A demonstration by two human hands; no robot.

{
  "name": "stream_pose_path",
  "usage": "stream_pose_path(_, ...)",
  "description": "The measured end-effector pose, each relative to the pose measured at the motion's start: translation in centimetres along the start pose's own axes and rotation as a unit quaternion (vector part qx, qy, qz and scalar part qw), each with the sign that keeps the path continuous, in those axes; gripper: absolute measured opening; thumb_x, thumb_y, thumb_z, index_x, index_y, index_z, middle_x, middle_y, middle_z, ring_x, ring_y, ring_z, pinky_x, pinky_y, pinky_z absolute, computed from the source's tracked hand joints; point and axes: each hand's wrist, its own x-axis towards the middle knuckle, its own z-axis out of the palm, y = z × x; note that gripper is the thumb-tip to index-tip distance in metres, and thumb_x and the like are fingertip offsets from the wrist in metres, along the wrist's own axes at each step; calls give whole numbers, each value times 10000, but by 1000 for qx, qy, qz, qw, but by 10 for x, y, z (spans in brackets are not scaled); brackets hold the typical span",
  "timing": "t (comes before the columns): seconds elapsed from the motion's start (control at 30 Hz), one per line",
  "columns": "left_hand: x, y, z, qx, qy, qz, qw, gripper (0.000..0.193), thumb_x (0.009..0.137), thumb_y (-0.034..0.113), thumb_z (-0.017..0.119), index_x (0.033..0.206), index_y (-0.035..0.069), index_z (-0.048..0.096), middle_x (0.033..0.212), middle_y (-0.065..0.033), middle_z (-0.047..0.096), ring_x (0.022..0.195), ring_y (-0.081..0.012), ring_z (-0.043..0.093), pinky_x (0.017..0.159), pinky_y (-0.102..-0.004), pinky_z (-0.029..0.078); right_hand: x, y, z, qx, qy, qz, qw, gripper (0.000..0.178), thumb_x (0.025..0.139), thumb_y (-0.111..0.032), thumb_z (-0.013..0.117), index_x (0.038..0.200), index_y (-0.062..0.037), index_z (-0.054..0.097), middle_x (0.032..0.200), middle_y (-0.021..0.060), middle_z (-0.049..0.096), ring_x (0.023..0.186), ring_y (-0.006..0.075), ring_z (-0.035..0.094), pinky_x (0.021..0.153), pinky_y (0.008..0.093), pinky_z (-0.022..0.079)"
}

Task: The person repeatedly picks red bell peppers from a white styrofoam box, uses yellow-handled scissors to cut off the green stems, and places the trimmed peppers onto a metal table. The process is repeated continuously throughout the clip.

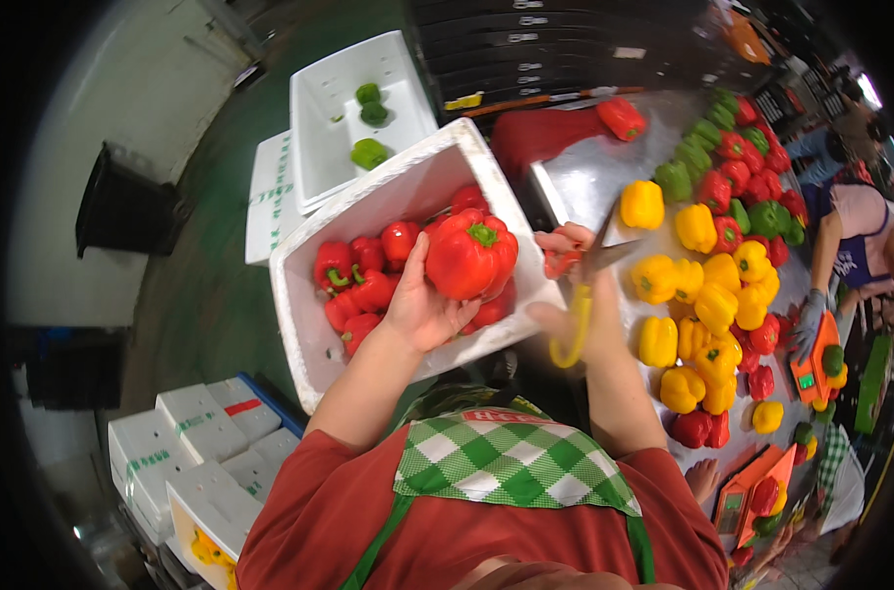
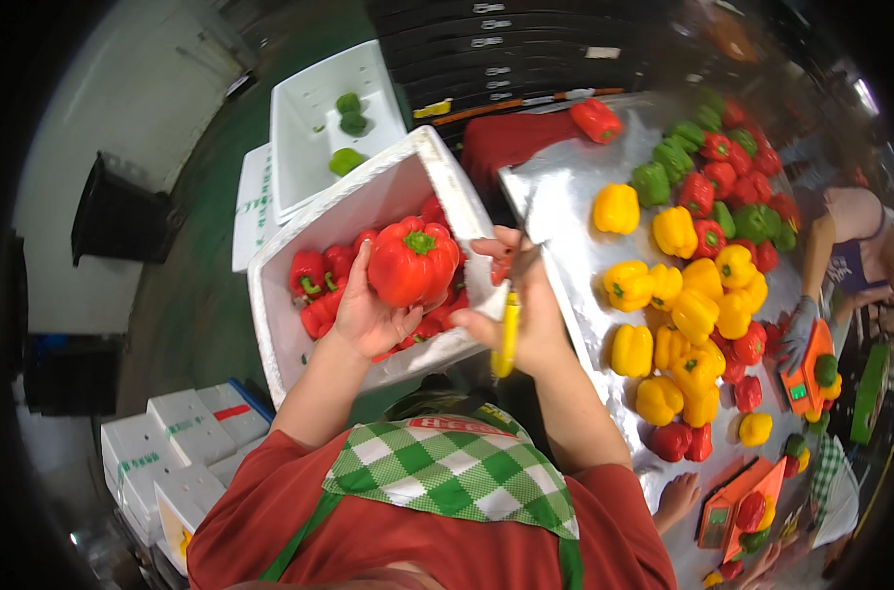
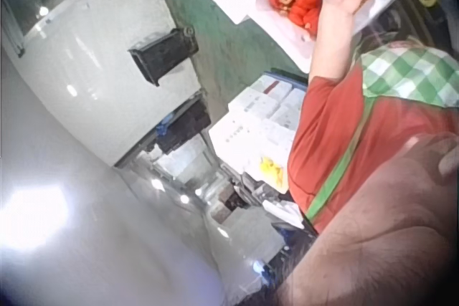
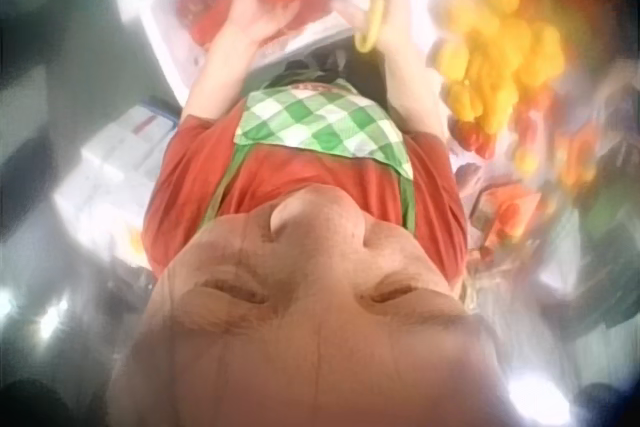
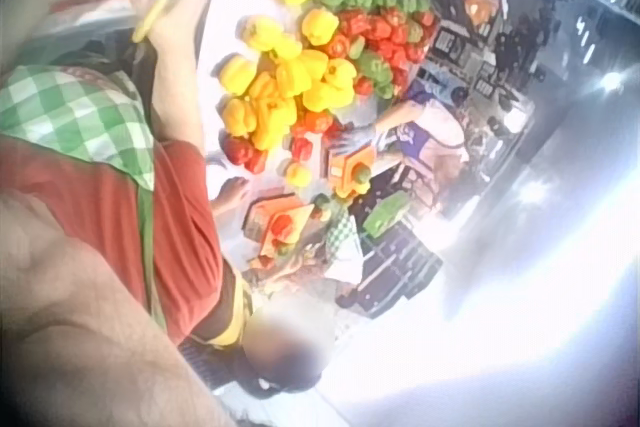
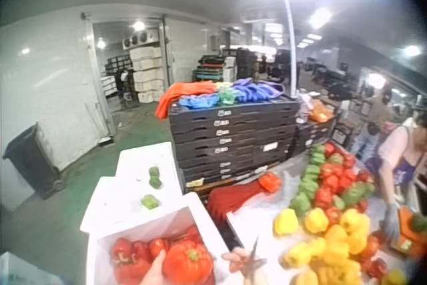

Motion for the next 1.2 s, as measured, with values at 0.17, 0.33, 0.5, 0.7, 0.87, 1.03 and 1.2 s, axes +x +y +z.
stream_pose_path(0.17, 4, -29, 35, 161, -47, -40, 985, 724, 967, 604, 410, 1459, 77, 351, 1383, -97, 516, 1252, -221, 537, 980, -387, 514, -15, -6, -2, -4, 6, -10, 1000, 1210, 610, -325, 931, 1502, 1, 182, 1423, 217, 425, 1337, 303, 429, 1096, 415, 363)
stream_pose_path(0.33, 24, -48, 48, 274, -93, -89, 953, 663, 962, 391, 564, 1484, 72, 309, 1365, -110, 528, 1192, -218, 584, 951, -356, 529, -40, -12, -30, 224, 87, -40, 970, 1176, 641, -223, 922, 1514, -47, 154, 1444, 217, 395, 1345, 292, 417, 1121, 428, 335)
stream_pose_path(0.5, 34, -51, 51, 443, -139, -66, 883, 490, 946, 201, 617, 1377, 29, 461, 1303, -129, 585, 1113, -220, 632, 911, -309, 521, -91, -12, -122, 68, 330, -21, 941, 1092, 643, -334, 913, 1476, -72, 257, 1352, 144, 475, 1253, 284, 504, 1043, 420, 437)
stream_pose_path(0.7, 27, 14, 7, 441, 1, 181, 879, 249, 993, 183, 557, 1088, -24, 657, 1135, -116, 669, 951, -133, 636, 830, -251, 493, -172, 15, -277, -489, 507, -4, 710, 870, 681, -244, 893, 1375, -11, 423, 1281, 160, 544, 1199, 297, 538, 1048, 369, 400)
stream_pose_path(0.87, -5, 74, -34, 532, 129, 405, 732, 115, 920, 87, 647, 985, 2, 690, 1291, -121, 578, 1116, -201, 577, 945, -329, 456, -167, -3, -287, -635, 542, -26, 549, 723, 736, -318, 854, 1248, 85, 541, 1263, 259, 580, 1142, 386, 569, 993, 414, 445)
stream_pose_path(1.03, -37, 97, -56, 696, 286, 391, 531, 720, 742, 162, 804, 1382, 66, 486, 1413, -158, 484, 1293, -334, 469, 1056, -435, 396, -121, 27, -215, -258, 447, -77, 853, 589, 918, -59, 644, 1421, -6, 343, 1063, 78, 579, 933, 119, 567, 795, 271, 509)
stream_pose_path(1.2, -44, 115, -159, 896, 312, 135, 286, 723, 653, 238, 846, 1297, 87, 555, 1306, -153, 567, 1234, -341, 507, 1042, -418, 423, -69, 29, -113, 67, 353, 70, 931, 487, 959, -106, 591, 1405, -41, 405, 973, 94, 616, 738, 98, 544, 702, 223, 465)
